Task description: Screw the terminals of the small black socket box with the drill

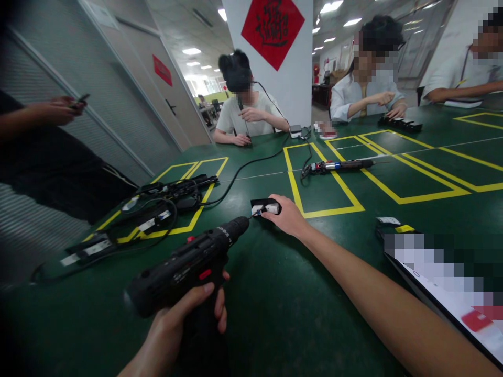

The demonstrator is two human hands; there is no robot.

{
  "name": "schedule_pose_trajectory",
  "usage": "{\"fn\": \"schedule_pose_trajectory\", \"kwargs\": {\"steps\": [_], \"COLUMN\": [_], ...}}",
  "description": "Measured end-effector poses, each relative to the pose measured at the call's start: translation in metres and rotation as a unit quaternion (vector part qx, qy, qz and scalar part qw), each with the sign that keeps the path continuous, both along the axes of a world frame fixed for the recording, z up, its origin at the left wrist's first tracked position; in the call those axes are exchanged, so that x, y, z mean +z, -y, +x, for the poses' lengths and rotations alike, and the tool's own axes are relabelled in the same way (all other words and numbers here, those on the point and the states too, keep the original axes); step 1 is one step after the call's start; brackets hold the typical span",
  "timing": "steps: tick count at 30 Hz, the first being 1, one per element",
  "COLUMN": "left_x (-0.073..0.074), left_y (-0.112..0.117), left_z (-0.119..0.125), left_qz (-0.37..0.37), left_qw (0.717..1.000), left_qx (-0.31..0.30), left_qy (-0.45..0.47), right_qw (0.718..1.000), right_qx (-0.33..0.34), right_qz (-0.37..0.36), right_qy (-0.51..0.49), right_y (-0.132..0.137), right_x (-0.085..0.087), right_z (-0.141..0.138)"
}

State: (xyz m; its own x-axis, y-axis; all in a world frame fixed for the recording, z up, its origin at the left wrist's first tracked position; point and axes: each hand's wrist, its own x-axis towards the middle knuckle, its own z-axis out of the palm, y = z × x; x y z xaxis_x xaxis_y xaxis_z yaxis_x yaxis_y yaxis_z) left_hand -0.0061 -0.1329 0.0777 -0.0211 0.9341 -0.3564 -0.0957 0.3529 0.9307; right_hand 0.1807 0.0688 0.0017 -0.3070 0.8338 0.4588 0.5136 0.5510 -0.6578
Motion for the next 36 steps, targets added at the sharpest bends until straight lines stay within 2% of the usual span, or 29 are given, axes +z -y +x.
{"fn": "schedule_pose_trajectory", "kwargs": {"steps": [36], "left_x": [-0.0025], "left_y": [-0.0001], "left_z": [-0.0015], "left_qz": [-0.003], "left_qw": [1.0], "left_qx": [0.005], "left_qy": [0.008], "right_qw": [1.0], "right_qx": [-0.001], "right_qz": [-0.012], "right_qy": [-0.006], "right_y": [0.0022], "right_x": [0.002], "right_z": [-0.0001]}}
